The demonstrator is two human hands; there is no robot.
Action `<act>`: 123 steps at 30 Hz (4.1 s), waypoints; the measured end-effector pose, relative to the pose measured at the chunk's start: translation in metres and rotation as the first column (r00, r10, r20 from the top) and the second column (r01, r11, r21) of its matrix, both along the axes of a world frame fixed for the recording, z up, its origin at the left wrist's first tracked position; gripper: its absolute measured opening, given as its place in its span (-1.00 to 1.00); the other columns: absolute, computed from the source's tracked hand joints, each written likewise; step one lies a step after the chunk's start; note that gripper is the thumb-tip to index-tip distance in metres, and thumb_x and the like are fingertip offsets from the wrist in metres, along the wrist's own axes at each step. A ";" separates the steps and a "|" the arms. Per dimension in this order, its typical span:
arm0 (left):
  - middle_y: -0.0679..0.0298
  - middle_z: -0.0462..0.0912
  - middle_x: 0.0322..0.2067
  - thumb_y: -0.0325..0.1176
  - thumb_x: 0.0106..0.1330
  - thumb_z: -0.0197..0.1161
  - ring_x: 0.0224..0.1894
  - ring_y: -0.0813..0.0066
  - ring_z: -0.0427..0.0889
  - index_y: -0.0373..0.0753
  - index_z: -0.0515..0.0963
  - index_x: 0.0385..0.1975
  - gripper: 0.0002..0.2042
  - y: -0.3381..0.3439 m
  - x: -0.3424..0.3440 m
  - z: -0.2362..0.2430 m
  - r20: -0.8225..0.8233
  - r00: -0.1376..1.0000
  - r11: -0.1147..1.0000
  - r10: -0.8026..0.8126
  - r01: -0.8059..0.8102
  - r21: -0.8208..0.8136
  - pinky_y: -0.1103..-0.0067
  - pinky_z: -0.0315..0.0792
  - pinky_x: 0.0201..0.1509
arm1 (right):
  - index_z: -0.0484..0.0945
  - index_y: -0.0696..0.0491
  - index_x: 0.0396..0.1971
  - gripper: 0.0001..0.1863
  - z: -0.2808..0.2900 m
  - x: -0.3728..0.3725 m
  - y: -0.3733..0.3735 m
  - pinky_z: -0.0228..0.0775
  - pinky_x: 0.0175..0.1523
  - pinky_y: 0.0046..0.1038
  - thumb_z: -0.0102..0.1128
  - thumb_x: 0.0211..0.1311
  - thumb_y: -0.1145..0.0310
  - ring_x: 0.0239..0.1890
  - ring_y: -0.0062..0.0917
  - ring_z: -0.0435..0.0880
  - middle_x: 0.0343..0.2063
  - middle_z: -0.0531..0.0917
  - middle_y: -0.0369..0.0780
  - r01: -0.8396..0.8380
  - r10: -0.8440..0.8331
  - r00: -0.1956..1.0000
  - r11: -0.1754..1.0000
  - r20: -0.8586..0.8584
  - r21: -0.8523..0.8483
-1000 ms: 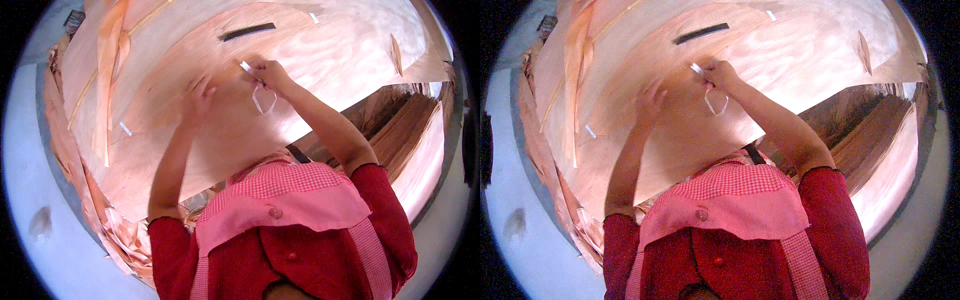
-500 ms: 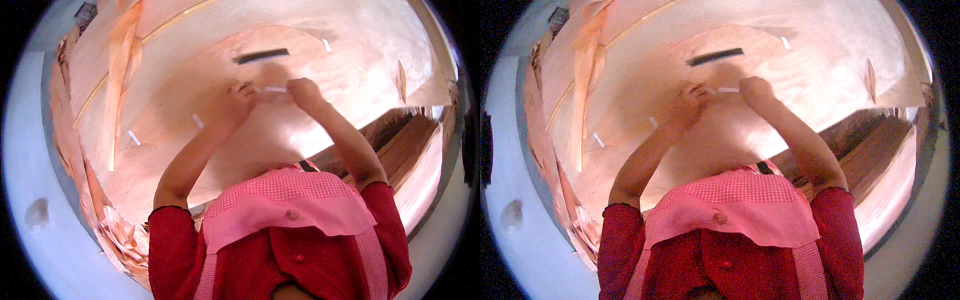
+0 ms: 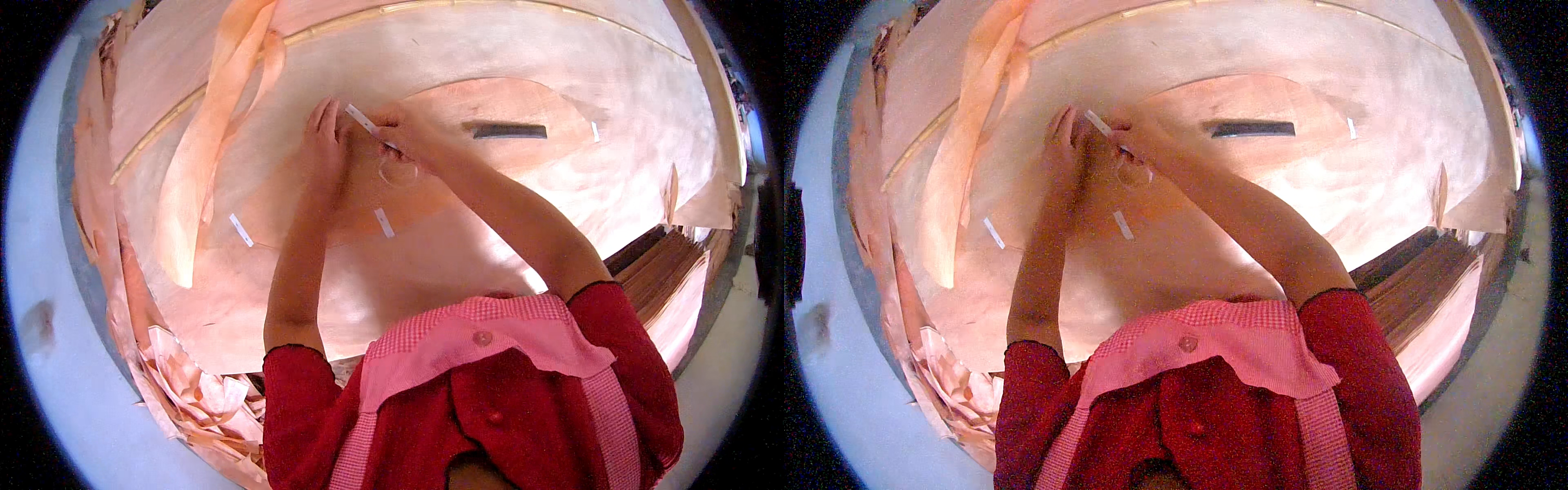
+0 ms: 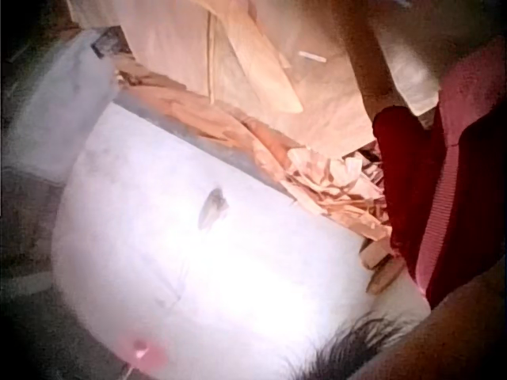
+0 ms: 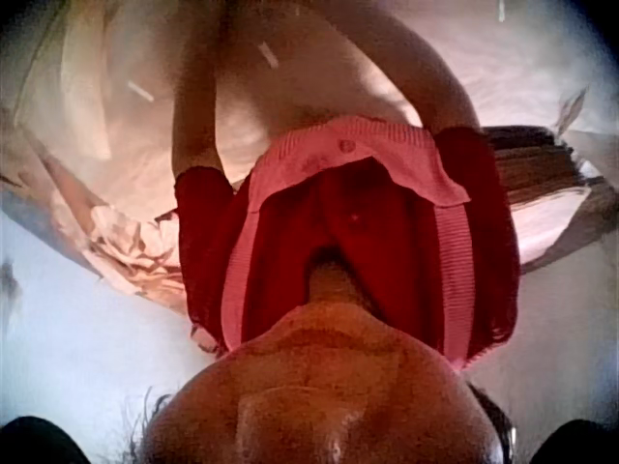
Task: The person prepares wood veneer by using a utility knife to trim edges and small strips, applying adhesive tape to join pieces, and smoothing the surface with a tool.
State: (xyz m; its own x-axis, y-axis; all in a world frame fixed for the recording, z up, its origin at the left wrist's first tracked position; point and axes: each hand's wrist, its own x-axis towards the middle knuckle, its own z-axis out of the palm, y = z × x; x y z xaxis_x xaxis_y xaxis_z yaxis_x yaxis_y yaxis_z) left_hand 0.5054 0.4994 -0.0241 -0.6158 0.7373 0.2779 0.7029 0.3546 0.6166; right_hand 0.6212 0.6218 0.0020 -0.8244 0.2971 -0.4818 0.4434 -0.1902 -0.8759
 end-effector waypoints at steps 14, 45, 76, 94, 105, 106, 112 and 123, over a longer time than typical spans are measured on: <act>0.18 0.38 0.04 -0.19 0.15 0.07 0.17 0.21 0.20 -0.23 0.37 -0.02 -0.59 0.052 0.019 0.037 -0.240 0.953 0.898 -0.183 0.063 -0.435 0.27 0.09 0.20 | 0.52 0.10 -0.37 -0.86 0.001 0.079 0.150 0.33 -0.54 -0.48 0.06 0.02 0.45 -0.65 -0.51 0.49 -0.62 0.57 -0.22 -0.076 -0.078 0.978 0.732 0.194 0.677; 0.09 0.43 -0.09 -0.36 0.10 0.03 -0.08 0.13 0.41 -0.26 0.40 -0.12 -0.68 0.172 0.096 0.000 -0.128 0.808 0.811 -0.575 0.583 0.037 0.34 0.26 0.03 | 0.39 0.09 -0.37 -0.83 0.056 0.151 0.168 0.47 -0.34 -0.43 -0.08 0.25 0.30 -0.42 -0.43 0.60 -0.53 0.55 -0.21 0.392 -0.540 0.760 0.825 -0.361 -0.408; 0.29 0.29 0.11 -0.13 0.15 0.09 0.22 0.27 0.14 -0.13 0.28 0.09 -0.51 0.150 0.126 0.034 -0.314 0.582 0.660 -0.750 0.624 -0.419 0.05 -0.12 0.22 | 0.51 0.18 -0.39 -0.81 0.056 0.376 0.084 0.24 -0.65 -0.66 0.03 0.18 0.35 -0.75 -0.71 0.42 -0.67 0.54 -0.28 0.571 -0.636 0.756 0.756 0.153 0.321; 0.20 0.54 -0.25 -0.37 0.25 0.01 -0.13 0.46 0.47 -0.35 0.42 -0.13 -0.74 0.055 0.293 0.119 0.925 0.380 0.987 -0.029 0.156 -0.034 0.57 0.33 -0.02 | 0.49 0.15 -0.33 -0.85 0.075 0.309 0.017 0.35 -0.49 -0.64 0.04 0.17 0.40 -0.55 -0.66 0.50 -0.54 0.54 -0.30 0.453 -0.478 0.871 0.871 -0.111 -0.190; 0.17 0.58 -0.36 -0.36 0.19 0.11 -0.23 0.40 0.53 -0.33 0.51 -0.42 -0.84 -0.084 0.271 0.133 0.904 0.427 0.827 -0.036 -0.496 0.267 0.49 0.35 -0.06 | 0.45 0.03 -0.18 -0.60 0.010 0.260 0.161 0.34 -0.10 -0.28 0.21 -0.11 0.28 -0.18 -0.23 0.48 -0.24 0.53 -0.14 0.042 -0.043 0.998 0.059 -0.039 0.997; 0.17 0.58 -0.36 -0.36 0.18 0.11 -0.24 0.40 0.53 -0.33 0.51 -0.41 -0.84 -0.106 0.267 0.137 0.894 0.448 0.785 -0.017 -0.548 0.290 0.49 0.35 -0.07 | 0.46 0.02 -0.18 -0.60 -0.003 0.257 0.166 0.35 -0.12 -0.28 0.20 -0.10 0.25 -0.20 -0.23 0.49 -0.27 0.53 -0.14 -0.071 -0.009 0.997 -0.008 0.071 0.997; 0.12 0.58 -0.37 -0.39 0.15 0.12 -0.23 0.38 0.54 -0.33 0.51 -0.40 -0.86 -0.284 0.255 0.151 0.885 0.458 0.495 0.080 -0.789 0.363 0.49 0.37 -0.09 | 0.46 0.08 -0.34 -0.77 0.033 0.202 0.097 0.35 -0.23 -0.21 0.12 -0.06 0.37 -0.30 -0.18 0.49 -0.31 0.44 -0.06 0.179 -0.045 0.984 0.216 -0.173 0.960; 0.30 0.56 -0.50 -0.53 0.15 0.13 -0.39 0.51 0.54 -0.28 0.52 -0.48 -0.96 -0.596 0.193 0.111 0.722 0.413 0.428 0.554 -0.886 0.179 0.61 0.39 -0.29 | 0.57 0.11 -0.38 -0.57 0.035 -0.017 -0.086 0.37 -0.22 -0.24 0.05 0.02 0.01 -0.33 -0.16 0.59 -0.47 0.60 -0.02 -0.080 -0.173 0.979 0.162 0.108 0.984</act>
